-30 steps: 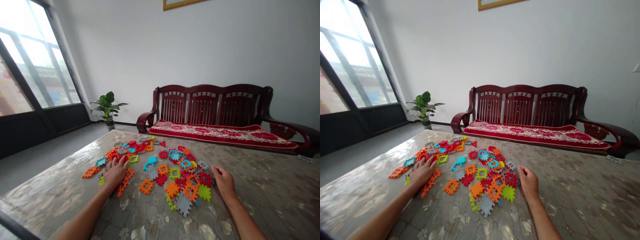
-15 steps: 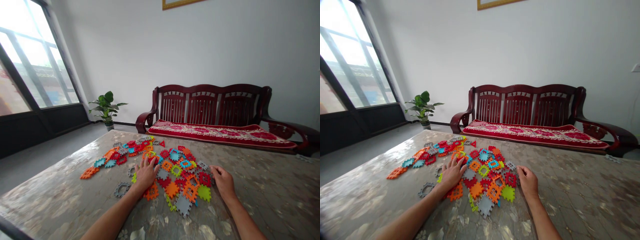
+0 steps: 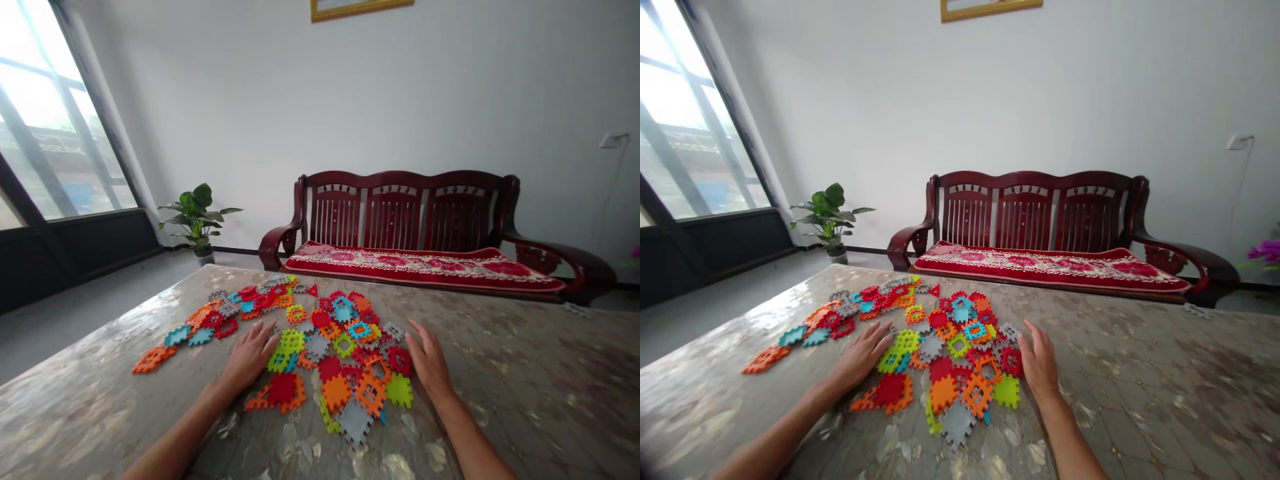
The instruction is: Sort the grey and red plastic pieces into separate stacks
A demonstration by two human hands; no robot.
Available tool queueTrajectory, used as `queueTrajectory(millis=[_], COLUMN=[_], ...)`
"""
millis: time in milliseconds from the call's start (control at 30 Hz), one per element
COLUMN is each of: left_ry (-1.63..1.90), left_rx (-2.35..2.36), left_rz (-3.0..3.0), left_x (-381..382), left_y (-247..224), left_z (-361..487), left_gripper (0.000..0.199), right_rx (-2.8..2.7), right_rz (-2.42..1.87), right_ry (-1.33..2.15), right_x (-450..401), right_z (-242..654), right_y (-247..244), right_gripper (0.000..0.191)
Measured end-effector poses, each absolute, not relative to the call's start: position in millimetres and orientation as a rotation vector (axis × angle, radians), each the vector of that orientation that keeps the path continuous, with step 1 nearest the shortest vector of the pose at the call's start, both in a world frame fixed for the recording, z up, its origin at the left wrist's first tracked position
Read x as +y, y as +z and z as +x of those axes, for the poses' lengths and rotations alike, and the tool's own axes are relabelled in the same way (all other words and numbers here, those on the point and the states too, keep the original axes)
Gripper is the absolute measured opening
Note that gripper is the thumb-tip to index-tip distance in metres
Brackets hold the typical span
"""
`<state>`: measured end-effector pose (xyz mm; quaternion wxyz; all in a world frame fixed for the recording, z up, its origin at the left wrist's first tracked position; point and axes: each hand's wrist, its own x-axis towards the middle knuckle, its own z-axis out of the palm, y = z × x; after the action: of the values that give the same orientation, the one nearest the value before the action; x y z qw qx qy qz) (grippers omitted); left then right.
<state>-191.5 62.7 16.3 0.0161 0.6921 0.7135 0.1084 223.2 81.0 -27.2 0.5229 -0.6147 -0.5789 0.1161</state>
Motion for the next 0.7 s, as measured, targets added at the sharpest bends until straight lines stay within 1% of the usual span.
queueTrajectory(millis=[100, 267, 567, 700], left_ry=[0.292, 0.338, 0.313, 0.384], left_rx=[2.138, 2.026, 2.138, 2.095], left_rz=[2.221, 2.266, 2.13, 2.151], left_x=[63.4, 70.3, 64.2, 52.1], left_y=[9.4, 8.5, 9.4, 7.9], left_z=[-193.6, -157.6, -84.8, -54.1], left_gripper=[0.054, 0.053, 0.051, 0.052], right_rx=[-1.636, -1.947, -1.922, -1.91], right_rz=[-1.462, -1.478, -1.508, -1.48], right_ry=[0.181, 0.122, 0.169, 0.215], right_x=[82.1, 77.2, 72.6, 70.0], right_z=[216.1, 204.9, 206.0, 205.1], right_y=[-30.0, -28.0, -15.8, -9.3], right_gripper=[0.053, 0.044, 0.038, 0.037])
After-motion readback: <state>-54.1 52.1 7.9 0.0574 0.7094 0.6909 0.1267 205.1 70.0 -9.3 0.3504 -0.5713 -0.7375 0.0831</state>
